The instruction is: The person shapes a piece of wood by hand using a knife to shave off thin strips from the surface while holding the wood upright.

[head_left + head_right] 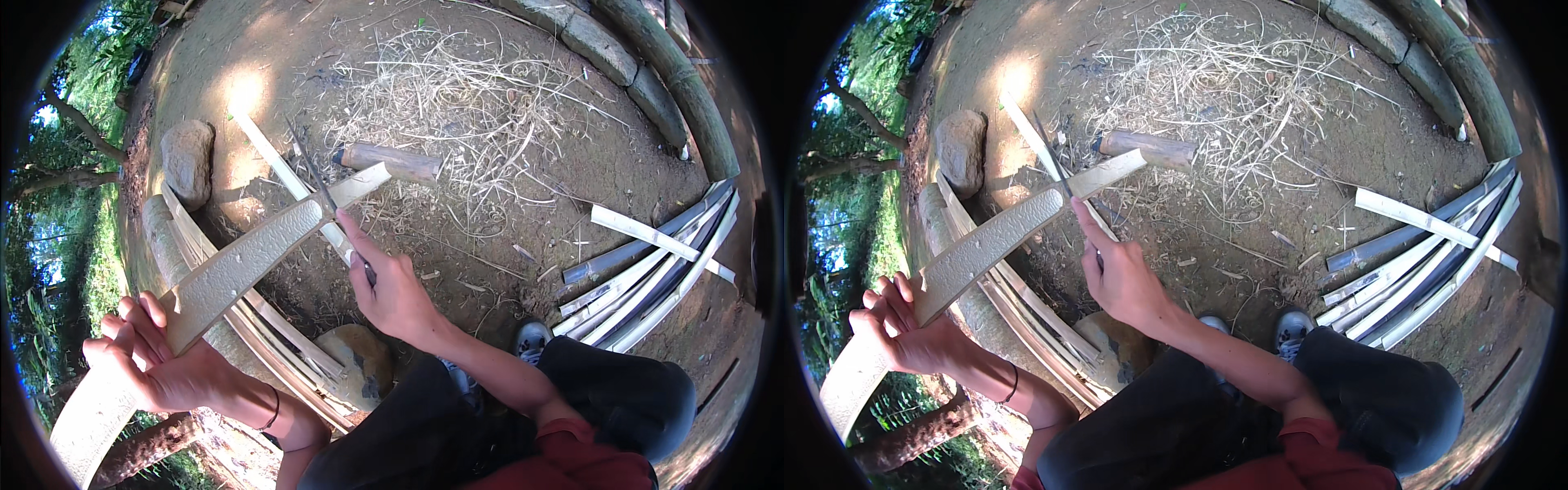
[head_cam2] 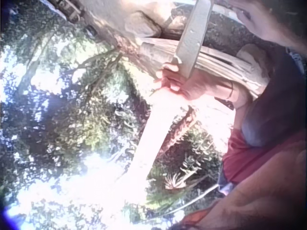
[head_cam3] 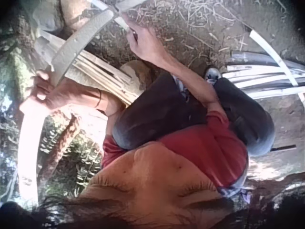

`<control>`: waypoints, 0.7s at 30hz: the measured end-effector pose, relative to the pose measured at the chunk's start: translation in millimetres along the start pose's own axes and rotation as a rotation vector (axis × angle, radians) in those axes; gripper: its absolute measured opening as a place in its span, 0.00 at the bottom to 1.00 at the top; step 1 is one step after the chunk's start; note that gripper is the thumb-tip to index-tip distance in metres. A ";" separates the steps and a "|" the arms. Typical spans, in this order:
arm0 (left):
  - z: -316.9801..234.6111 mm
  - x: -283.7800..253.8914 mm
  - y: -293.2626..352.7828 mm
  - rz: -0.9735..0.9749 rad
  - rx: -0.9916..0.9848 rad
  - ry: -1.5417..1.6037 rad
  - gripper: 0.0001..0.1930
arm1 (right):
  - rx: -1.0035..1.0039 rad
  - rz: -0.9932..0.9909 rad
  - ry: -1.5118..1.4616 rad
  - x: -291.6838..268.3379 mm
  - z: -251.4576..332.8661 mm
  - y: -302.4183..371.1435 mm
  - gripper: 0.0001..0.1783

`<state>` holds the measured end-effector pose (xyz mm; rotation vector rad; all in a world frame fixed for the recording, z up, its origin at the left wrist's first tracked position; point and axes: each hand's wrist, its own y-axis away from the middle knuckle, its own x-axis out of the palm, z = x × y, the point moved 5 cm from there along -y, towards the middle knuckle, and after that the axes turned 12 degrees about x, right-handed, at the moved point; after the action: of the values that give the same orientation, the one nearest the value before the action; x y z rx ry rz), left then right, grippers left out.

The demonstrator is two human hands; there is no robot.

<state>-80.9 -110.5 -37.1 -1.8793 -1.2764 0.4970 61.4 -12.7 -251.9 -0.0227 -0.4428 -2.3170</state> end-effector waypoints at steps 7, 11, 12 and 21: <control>10.0 13.5 1.2 -0.154 0.021 -0.133 0.09 | -0.030 -0.166 0.202 -17.7 -75.9 -37.7 0.38; 2.7 7.4 -4.5 -0.023 0.058 -0.031 0.12 | -0.055 -0.102 0.080 -9.6 -36.8 -29.0 0.35; -1.1 9.9 -3.8 -0.057 0.068 -0.061 0.12 | -0.098 -0.081 0.086 -5.6 -23.1 -22.7 0.35; 1.8 24.7 -10.4 0.234 -0.029 0.234 0.17 | -0.035 -0.158 0.225 -39.8 -97.3 -50.9 0.34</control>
<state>-78.1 -85.6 -27.3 -2.0558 -0.9212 0.3669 65.6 16.4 -365.0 0.2626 -0.2981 -2.4465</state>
